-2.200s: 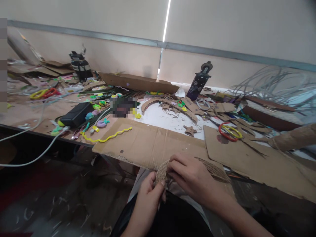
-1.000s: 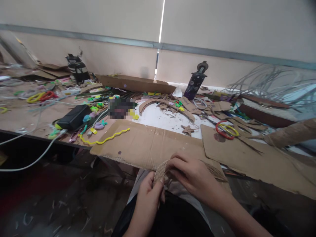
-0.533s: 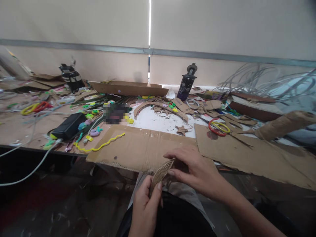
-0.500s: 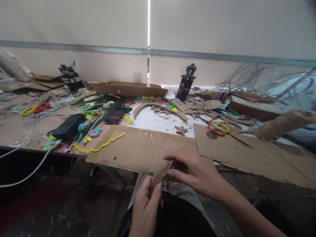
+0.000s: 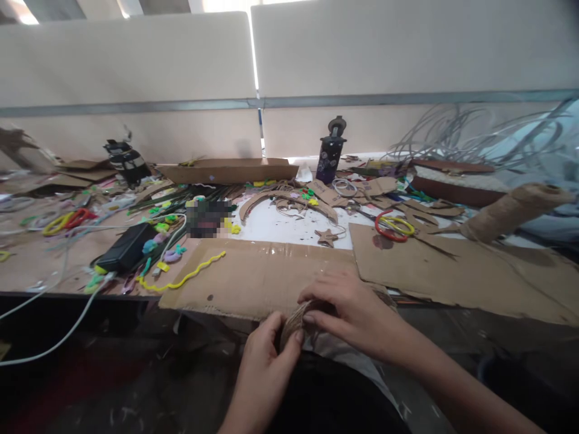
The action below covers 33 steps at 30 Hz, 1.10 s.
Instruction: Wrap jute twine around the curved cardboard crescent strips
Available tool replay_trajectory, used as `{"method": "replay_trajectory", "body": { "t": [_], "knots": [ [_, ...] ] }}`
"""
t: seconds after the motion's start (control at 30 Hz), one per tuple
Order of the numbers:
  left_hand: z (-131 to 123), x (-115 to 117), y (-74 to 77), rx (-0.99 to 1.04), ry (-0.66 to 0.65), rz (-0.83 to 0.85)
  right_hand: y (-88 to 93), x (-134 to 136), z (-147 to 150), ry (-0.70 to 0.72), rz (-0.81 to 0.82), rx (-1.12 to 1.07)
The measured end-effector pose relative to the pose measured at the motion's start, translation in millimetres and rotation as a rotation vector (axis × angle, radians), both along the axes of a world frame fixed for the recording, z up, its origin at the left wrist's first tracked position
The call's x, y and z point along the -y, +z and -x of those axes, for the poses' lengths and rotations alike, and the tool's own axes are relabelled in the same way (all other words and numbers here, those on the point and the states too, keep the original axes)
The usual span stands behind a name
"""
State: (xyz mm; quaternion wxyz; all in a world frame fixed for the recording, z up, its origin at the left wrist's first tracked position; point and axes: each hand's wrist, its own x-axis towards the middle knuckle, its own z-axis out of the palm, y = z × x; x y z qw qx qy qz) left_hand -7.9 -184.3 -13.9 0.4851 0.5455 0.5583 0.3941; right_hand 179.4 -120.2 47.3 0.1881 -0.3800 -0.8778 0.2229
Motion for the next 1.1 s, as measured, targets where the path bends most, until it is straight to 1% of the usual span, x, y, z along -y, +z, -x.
{"method": "replay_trajectory", "body": {
  "t": [0.13,0.23,0.37,0.5,0.6,0.77,0.83,1.1],
  "knots": [
    [-0.3,-1.6,-5.8,0.131,-0.002,0.043,-2.5,1.3,-4.7,0.023,-0.018,-0.140],
    [0.7,-2.9,-9.4,0.227,-0.001,0.078,-7.4,1.8,-7.2,0.064,-0.098,-0.217],
    [-0.4,-4.2,-7.4,0.274,0.013,0.101,-15.2,0.7,-6.9,0.063,-0.271,-0.197],
    [-5.0,-4.4,-1.1,0.283,0.055,0.096,-19.6,0.4,-5.4,0.022,-0.371,-0.120],
    [-7.5,-5.0,-2.3,0.312,0.073,0.099,-21.3,3.0,-5.9,-0.008,-0.432,-0.077],
    [-8.7,-6.3,-16.4,0.374,0.108,0.104,-22.7,7.7,-9.2,0.012,-0.433,-0.048],
    [-8.8,-6.1,-19.9,0.390,0.116,0.113,-23.0,8.0,-10.1,0.014,-0.426,-0.028],
    [-9.0,-4.9,-17.7,0.405,0.128,0.122,-26.7,7.1,-12.9,0.014,-0.425,0.022]
  ]
}}
